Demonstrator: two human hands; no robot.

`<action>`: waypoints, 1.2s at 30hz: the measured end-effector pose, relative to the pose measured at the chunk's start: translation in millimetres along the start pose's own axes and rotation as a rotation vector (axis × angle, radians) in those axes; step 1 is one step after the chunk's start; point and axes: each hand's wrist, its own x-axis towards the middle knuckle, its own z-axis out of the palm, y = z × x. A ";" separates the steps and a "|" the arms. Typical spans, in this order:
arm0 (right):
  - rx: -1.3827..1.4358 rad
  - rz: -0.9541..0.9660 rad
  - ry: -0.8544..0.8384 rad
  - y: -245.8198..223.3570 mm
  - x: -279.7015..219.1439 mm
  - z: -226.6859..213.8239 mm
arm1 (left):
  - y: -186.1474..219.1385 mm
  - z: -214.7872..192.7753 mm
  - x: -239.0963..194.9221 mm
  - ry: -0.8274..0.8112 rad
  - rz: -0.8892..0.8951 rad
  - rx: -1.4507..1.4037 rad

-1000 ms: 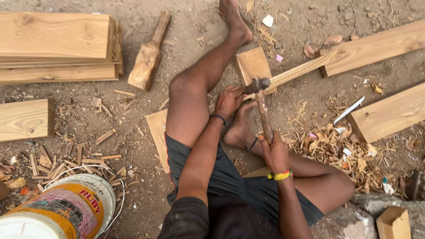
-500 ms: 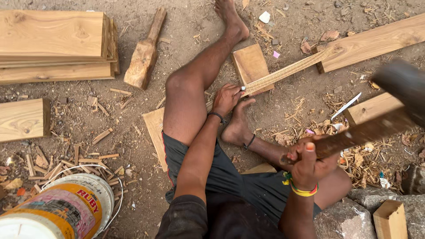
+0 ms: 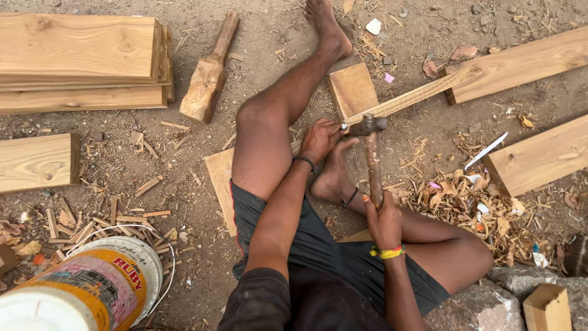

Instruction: The person sits on the ground and uses a hammer and chisel to carve a groove into a small piece of wood. They repeatedly strike the chisel to remove wood shavings and shape the piece.

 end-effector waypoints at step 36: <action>0.878 0.631 -0.195 94.9 23.2 58.8 | -4.5 3.9 2.7 0.041 0.042 0.062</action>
